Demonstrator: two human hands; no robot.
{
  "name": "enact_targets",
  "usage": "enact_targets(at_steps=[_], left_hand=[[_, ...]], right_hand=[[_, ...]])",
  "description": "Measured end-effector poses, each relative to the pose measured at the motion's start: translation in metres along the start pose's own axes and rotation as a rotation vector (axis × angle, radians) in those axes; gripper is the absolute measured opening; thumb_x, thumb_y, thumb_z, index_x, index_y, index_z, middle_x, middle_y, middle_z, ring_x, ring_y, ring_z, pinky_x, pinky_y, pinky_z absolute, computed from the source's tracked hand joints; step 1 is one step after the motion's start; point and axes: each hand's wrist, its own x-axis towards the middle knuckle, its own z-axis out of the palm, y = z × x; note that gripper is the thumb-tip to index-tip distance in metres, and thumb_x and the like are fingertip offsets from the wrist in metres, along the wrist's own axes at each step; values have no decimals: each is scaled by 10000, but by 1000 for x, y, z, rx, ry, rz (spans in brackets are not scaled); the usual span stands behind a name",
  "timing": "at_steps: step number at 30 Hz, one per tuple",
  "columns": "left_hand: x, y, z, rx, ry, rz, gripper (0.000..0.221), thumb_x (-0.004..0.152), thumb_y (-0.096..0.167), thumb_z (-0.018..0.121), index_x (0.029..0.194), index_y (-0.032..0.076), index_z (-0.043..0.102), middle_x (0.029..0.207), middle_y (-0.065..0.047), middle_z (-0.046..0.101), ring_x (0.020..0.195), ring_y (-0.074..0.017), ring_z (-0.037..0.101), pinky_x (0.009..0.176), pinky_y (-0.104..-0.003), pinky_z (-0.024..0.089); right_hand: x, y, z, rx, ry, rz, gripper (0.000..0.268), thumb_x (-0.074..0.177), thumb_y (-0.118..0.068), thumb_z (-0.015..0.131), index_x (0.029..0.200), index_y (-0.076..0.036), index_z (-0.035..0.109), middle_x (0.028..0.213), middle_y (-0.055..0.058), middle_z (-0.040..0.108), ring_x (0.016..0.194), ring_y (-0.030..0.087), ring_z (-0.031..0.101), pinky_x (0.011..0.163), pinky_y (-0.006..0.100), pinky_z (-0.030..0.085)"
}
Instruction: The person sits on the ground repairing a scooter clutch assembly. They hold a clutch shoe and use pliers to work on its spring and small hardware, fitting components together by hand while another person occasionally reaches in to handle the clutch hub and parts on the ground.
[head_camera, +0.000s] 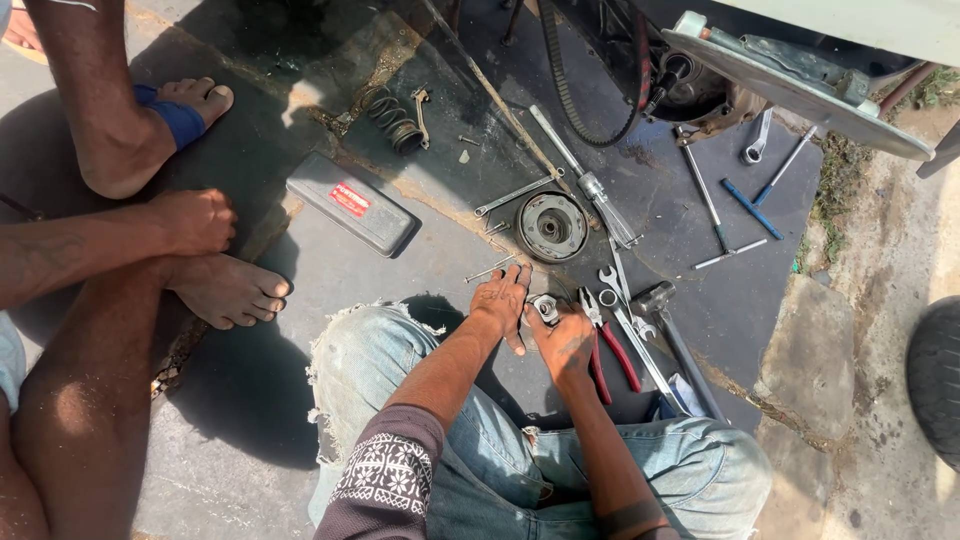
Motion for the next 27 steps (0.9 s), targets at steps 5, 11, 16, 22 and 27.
enact_targets(at_steps=[5,11,16,22,27], left_hand=[[-6,-3,-5,-7,27,15,1614,405,461,1059,1634,55,94,1537,-138,382,1441,-361,412,1102,-387,481],[-22,-3,-15,29,-1,8,1616,443,633,987,1644,86,54,1452,-181,496,1261,-327,602,1023,-394,525],[-23,11,1,79,-83,-17,1562,559,717,836,1683,15,10,1210,-138,730,1069,-260,763,897,-374,614],[-11,5,7,44,-9,3,1453,685,610,831,1644,-36,-48,1254,-212,657,1073,-250,712,876,-344,576],[-28,9,-15,32,-56,22,1531,595,693,867,1632,-10,-14,1218,-194,676,1081,-279,705,871,-385,593]], right_hand=[[1,-11,0,-147,-10,-9,536,856,-488,749,915,44,743,881,267,723,749,414,720,668,491,587],[9,-28,16,-309,148,34,584,929,-557,651,935,21,737,930,249,721,833,421,719,718,512,591],[18,-22,39,-182,376,-58,493,949,-492,662,1017,-13,756,1016,202,745,907,396,726,790,503,588],[19,-41,33,207,417,221,432,860,-371,794,1076,1,765,804,147,757,690,276,740,635,393,571],[16,-23,41,379,444,-59,364,858,-181,852,1140,14,731,748,113,735,625,175,712,595,316,541]])
